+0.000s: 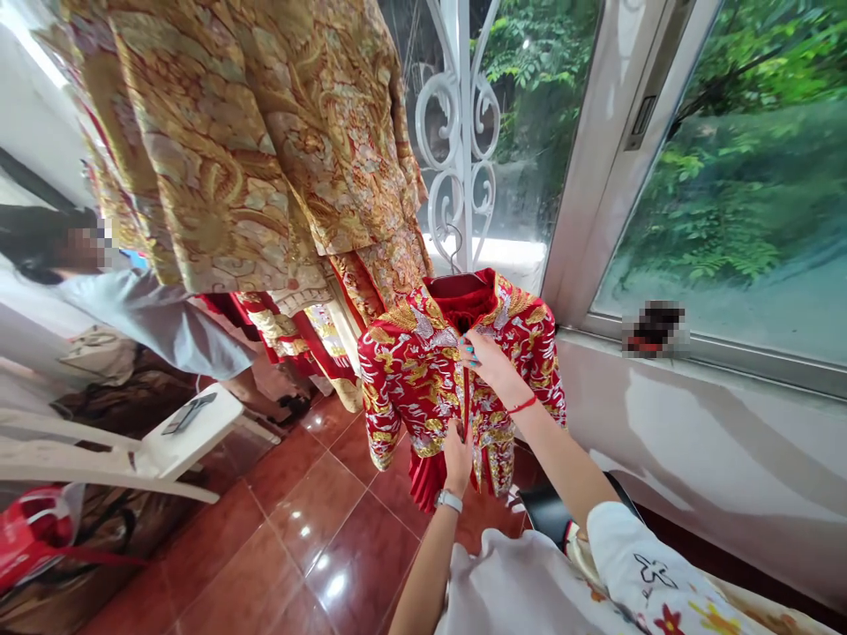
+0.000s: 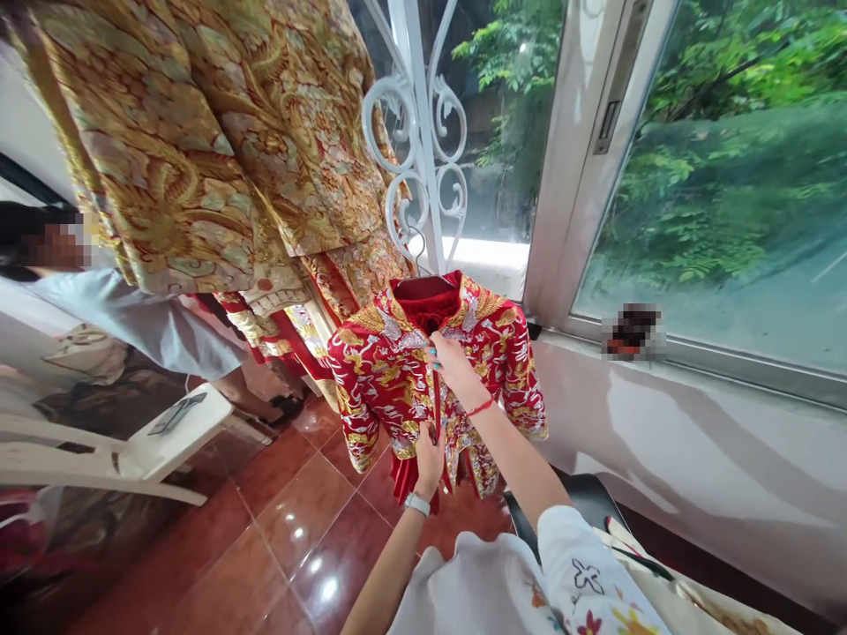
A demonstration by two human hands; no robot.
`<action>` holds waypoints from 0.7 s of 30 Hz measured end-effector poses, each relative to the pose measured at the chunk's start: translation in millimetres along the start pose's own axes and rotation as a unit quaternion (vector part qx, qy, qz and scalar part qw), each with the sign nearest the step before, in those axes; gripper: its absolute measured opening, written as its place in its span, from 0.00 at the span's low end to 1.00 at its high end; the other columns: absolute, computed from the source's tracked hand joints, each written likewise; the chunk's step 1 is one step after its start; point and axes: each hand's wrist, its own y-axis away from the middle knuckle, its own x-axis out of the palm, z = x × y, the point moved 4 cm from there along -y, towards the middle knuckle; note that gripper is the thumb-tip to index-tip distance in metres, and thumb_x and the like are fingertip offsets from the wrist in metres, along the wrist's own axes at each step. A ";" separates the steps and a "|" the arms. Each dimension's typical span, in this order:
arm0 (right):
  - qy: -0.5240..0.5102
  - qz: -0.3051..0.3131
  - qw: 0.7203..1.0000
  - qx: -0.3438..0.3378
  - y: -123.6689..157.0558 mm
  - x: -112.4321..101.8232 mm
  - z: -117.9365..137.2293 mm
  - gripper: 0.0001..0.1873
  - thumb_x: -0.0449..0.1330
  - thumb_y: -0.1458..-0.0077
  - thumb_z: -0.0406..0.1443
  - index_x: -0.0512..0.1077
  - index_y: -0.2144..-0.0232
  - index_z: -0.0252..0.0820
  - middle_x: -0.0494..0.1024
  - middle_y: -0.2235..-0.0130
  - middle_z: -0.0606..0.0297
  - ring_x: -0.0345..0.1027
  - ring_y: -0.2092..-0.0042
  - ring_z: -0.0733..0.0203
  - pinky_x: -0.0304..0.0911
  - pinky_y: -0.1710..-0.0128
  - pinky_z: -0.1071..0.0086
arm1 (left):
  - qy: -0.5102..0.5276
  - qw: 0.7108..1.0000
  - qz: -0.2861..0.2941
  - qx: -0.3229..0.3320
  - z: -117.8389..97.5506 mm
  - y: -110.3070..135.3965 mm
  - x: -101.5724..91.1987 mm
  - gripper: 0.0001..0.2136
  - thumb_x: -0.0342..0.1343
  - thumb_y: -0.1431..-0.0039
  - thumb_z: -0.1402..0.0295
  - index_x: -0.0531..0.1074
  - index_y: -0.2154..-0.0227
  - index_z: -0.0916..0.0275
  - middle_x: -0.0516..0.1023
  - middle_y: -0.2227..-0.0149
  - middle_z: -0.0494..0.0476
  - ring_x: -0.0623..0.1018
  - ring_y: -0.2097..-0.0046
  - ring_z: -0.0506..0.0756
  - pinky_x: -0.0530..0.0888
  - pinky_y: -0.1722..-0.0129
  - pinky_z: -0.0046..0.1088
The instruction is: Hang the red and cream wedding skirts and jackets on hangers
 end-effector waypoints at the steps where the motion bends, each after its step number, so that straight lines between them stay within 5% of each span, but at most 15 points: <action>1: -0.005 -0.002 1.000 -0.005 -0.7 4.8 6.4 0.15 0.57 0.44 0.33 0.57 0.80 0.42 0.53 0.83 0.77 0.42 0.82 0.75 0.41 0.82 0.76 | -0.001 1.000 -0.002 -0.002 1.3 -1.3 -1.5 0.06 0.53 0.41 0.62 0.66 0.66 0.58 0.77 0.66 0.61 0.77 0.64 0.60 0.69 0.61 0.33; 10: 0.000 0.005 1.000 -0.017 2.3 20.2 39.3 0.15 0.54 0.42 0.30 0.59 0.80 0.42 0.52 0.83 0.76 0.41 0.82 0.74 0.40 0.83 0.76 | -0.010 0.999 -0.005 -0.047 18.0 3.0 6.0 0.09 0.51 0.41 0.64 0.70 0.61 0.61 0.79 0.58 0.69 0.78 0.55 0.65 0.70 0.53 0.38; 15: 0.034 0.044 0.998 -0.027 10.6 18.2 37.5 0.18 0.56 0.41 0.37 0.59 0.81 0.42 0.50 0.81 0.77 0.41 0.81 0.74 0.41 0.82 0.74 | -0.019 0.999 0.036 -0.020 15.8 11.4 4.8 0.07 0.52 0.42 0.63 0.69 0.66 0.61 0.77 0.67 0.63 0.77 0.64 0.60 0.71 0.59 0.36; 18: 0.139 0.005 0.978 -0.155 14.7 -11.4 57.0 0.19 0.59 0.44 0.47 0.64 0.78 0.42 0.57 0.80 0.74 0.48 0.79 0.71 0.48 0.80 0.73 | -0.026 0.994 0.019 0.105 -11.4 -4.6 -30.6 0.06 0.52 0.42 0.64 0.68 0.65 0.61 0.73 0.70 0.56 0.73 0.68 0.55 0.70 0.65 0.32; 19: 0.186 -0.056 0.955 -0.226 14.7 -29.4 70.0 0.19 0.59 0.45 0.49 0.66 0.76 0.42 0.61 0.78 0.71 0.52 0.77 0.69 0.52 0.78 0.72 | -0.029 0.987 -0.035 0.157 -26.2 -16.0 -52.8 0.06 0.51 0.42 0.65 0.68 0.65 0.61 0.72 0.70 0.55 0.72 0.68 0.55 0.70 0.66 0.31; 21: 0.277 -0.211 0.863 -0.366 12.9 -70.5 99.0 0.19 0.58 0.45 0.52 0.71 0.70 0.42 0.70 0.72 0.66 0.62 0.71 0.63 0.60 0.70 0.69 | -0.029 0.950 -0.207 0.230 -60.1 -45.6 -108.0 0.06 0.52 0.42 0.64 0.67 0.66 0.61 0.71 0.69 0.55 0.72 0.66 0.55 0.71 0.63 0.32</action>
